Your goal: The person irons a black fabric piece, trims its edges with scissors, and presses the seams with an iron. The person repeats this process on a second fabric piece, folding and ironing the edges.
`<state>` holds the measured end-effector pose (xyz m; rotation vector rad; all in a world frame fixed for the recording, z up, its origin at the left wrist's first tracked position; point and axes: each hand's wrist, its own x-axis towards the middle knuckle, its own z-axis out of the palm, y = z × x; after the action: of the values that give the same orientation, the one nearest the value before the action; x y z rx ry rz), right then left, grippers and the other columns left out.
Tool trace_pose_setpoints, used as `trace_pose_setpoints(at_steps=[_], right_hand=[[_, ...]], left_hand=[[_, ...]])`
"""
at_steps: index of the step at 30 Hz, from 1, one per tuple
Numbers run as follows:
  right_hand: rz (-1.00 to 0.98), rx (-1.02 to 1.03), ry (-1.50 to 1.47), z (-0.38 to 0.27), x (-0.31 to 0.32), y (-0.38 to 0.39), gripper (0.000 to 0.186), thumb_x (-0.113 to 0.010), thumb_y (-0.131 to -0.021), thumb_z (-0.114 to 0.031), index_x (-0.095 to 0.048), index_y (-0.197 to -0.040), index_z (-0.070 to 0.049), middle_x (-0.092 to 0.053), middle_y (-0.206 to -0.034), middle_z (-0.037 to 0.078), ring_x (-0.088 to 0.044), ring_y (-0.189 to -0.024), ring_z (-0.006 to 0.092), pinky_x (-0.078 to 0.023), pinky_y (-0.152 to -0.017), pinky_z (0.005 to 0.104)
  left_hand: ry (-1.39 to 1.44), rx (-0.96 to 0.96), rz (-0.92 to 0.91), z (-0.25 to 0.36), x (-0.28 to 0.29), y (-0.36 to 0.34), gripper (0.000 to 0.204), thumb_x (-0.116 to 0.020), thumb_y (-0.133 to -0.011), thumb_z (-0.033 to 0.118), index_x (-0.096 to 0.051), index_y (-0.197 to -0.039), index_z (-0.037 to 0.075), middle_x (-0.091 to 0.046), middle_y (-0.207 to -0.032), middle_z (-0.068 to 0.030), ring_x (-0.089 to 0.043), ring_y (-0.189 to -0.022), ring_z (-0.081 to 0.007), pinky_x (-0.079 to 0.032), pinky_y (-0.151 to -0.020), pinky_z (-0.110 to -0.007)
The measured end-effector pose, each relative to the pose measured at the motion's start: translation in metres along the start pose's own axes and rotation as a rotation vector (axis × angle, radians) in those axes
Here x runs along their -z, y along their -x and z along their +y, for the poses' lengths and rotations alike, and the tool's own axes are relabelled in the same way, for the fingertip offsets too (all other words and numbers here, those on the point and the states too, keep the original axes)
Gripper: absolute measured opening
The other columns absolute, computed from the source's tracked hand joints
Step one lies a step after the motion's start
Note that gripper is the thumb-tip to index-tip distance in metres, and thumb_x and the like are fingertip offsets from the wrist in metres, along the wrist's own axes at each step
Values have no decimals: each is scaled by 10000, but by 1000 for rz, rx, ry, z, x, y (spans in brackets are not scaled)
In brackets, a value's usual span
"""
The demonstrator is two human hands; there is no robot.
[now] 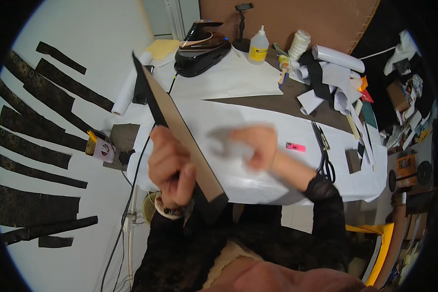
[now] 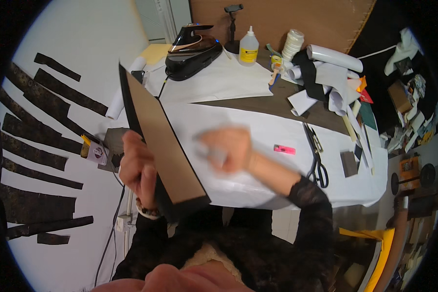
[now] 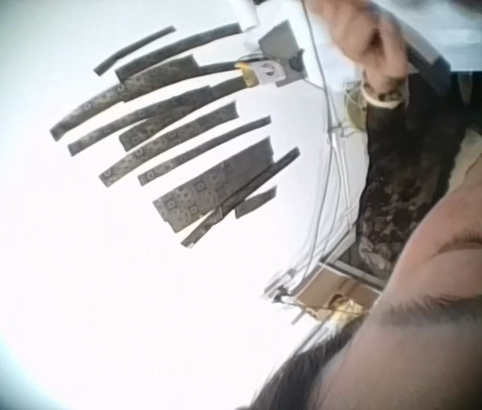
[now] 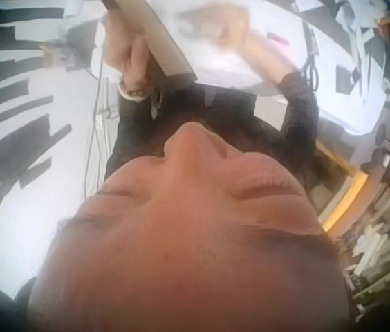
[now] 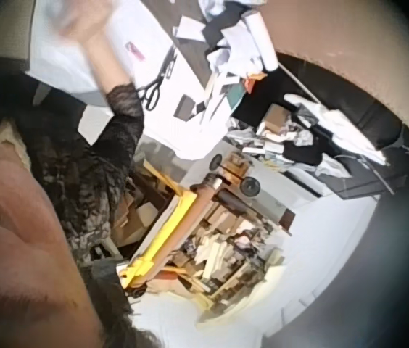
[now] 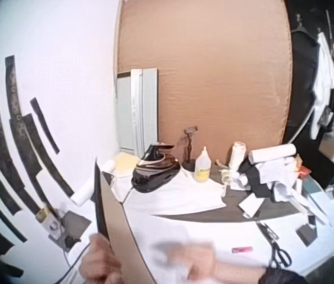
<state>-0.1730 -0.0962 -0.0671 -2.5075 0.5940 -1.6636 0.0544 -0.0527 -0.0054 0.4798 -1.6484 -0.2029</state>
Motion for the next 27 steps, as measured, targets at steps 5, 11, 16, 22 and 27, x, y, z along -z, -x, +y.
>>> trace_pose_setpoints(at_steps=[5, 11, 16, 22, 27], right_hand=[[15, -270, 454, 208, -25, -136, 107, -610, -847, -91, -643, -940, -51, -666, -894, 138, -648, -836, 321, -512, -713, 425], [-437, -156, 807, 369, -89, -210, 555, -638, -760, 34, -542, -1274, -154, -544, -1309, 99, -487, -1246, 348, -417, -1047, 407], [-840, -144, 854, 376, -89, -248, 592, -763, -628, 39, -586, -1166, -134, -630, -1158, 98, -595, -1096, 321, -470, -940, 447], [-318, -1, 743, 262, -2, -253, 339, -732, -800, -118, -580, -1094, -42, -672, -956, 120, -655, -862, 262, -515, -736, 374], [255, -180, -15, 108, 92, -202, 299, -745, -821, -178, -600, -1022, -11, -626, -787, 91, -631, -708, 163, -495, -607, 267]], left_hand=[[145, 32, -124, -11, 12, 9, 205, -635, -663, 179, -495, -553, 78, -513, -599, -39, -445, -595, -221, -289, -746, -394], [229, 3, -283, -27, 20, -8, 205, -662, -662, 210, -515, -575, 96, -524, -622, -12, -459, -590, -201, -263, -711, -378], [293, -3, -333, -34, 17, 5, 568, -638, -794, 656, -541, -649, 116, -556, -711, -10, -497, -735, -249, -263, -1015, -503], [322, 111, -444, -26, 25, -1, 787, -629, -488, 877, -541, -752, 141, -533, -959, -27, -485, -1008, -283, -136, -1057, -590], [312, 50, -509, -25, 24, 2, 892, -773, -388, 795, -508, -939, 146, -499, -1131, -32, -383, -1294, -360, 2, -1087, -631]])
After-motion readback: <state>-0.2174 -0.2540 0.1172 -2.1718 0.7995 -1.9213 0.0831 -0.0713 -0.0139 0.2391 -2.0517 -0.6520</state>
